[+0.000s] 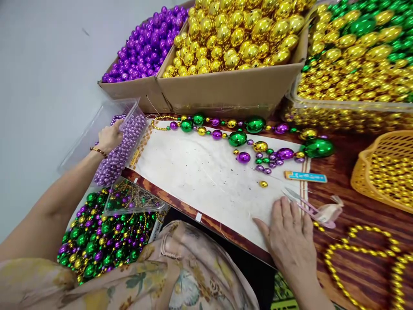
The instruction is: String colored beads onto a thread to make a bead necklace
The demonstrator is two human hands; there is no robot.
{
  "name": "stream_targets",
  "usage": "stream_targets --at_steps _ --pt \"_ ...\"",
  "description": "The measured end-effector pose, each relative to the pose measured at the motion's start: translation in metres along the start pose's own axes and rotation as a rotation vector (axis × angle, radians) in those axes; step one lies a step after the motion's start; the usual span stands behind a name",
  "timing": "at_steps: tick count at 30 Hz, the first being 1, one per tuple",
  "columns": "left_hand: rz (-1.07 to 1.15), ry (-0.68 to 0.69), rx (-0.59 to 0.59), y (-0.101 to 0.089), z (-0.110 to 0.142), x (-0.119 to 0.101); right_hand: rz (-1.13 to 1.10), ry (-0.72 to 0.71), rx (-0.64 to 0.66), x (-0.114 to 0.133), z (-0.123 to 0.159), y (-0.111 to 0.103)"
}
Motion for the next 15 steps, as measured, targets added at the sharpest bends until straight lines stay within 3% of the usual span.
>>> stream_targets --at_steps 11,15 --pt "0.000 -0.014 0.003 -0.001 0.006 -0.011 -0.079 0.071 -0.026 -0.019 0.015 -0.001" --pt "-0.006 -0.009 0.045 -0.004 0.014 -0.018 -0.005 0.069 0.060 -0.015 0.017 0.000"
Point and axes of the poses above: each hand's wrist, its own z-axis away from the middle knuckle, its own y-axis out of the palm, x = y × z, the point moved 8 cm from there along -z, towards the middle knuckle, and after that the axes turned 9 degrees about x, right-handed, at the moved point
